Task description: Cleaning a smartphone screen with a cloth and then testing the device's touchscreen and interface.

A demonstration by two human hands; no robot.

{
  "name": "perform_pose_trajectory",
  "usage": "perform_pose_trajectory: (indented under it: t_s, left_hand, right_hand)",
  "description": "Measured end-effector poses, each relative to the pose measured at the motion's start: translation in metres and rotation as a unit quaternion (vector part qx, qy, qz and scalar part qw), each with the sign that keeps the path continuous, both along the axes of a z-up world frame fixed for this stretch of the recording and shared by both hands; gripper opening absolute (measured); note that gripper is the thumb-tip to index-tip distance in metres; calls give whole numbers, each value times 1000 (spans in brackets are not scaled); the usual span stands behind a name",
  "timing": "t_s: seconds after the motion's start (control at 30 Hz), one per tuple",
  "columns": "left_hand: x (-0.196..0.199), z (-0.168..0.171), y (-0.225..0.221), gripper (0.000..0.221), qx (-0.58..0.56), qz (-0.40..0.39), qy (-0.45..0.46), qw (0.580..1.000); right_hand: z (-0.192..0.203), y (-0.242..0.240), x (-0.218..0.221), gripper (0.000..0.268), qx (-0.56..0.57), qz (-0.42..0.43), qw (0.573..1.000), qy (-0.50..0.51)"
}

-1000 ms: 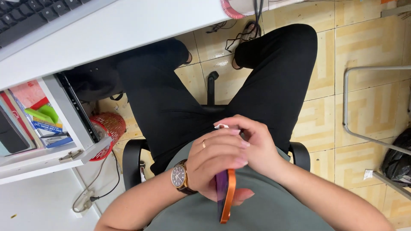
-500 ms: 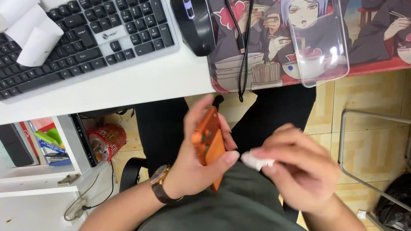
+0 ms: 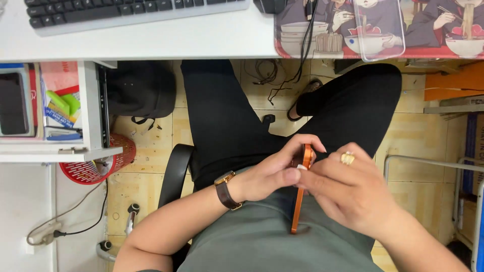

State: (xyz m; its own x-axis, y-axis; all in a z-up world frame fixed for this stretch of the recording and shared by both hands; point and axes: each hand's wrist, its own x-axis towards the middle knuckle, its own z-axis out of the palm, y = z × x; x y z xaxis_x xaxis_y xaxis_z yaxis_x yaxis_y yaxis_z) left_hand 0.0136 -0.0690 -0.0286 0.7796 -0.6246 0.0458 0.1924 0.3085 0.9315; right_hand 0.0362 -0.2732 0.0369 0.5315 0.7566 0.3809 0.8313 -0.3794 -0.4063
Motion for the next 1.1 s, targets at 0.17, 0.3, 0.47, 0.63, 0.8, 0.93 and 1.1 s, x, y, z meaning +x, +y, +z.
perform_pose_trajectory:
  t_s: [0.17,0.3,0.47,0.63,0.8,0.93,1.1]
  left_hand:
    - [-39,-21,-11,61,-51,108,105,987]
    - [-30,6,-1,61,-37,114,212,970]
    - [46,40,31,70,-270,105,208,934]
    - [179,54,52,70,-373,81,144,913]
    - [300,40,35,69,-406,60,150,899]
    - [343,38,-2,72,-402,61,167,898]
    - [368,36,-35,73,-368,129,111,914]
  right_hand:
    - [-15,6,-82,16,56,104,982,145]
    - [9,-33,-65,18,109,172,891,407]
    - [-12,-89,43,16,243,-221,898,292]
    - [-13,-84,209,4,213,-360,883,210]
    - [-22,-80,312,12,23,-358,927,112]
    - [-13,-54,316,17,18,-333,937,109]
    - [4,-10,296,59,123,-184,951,218]
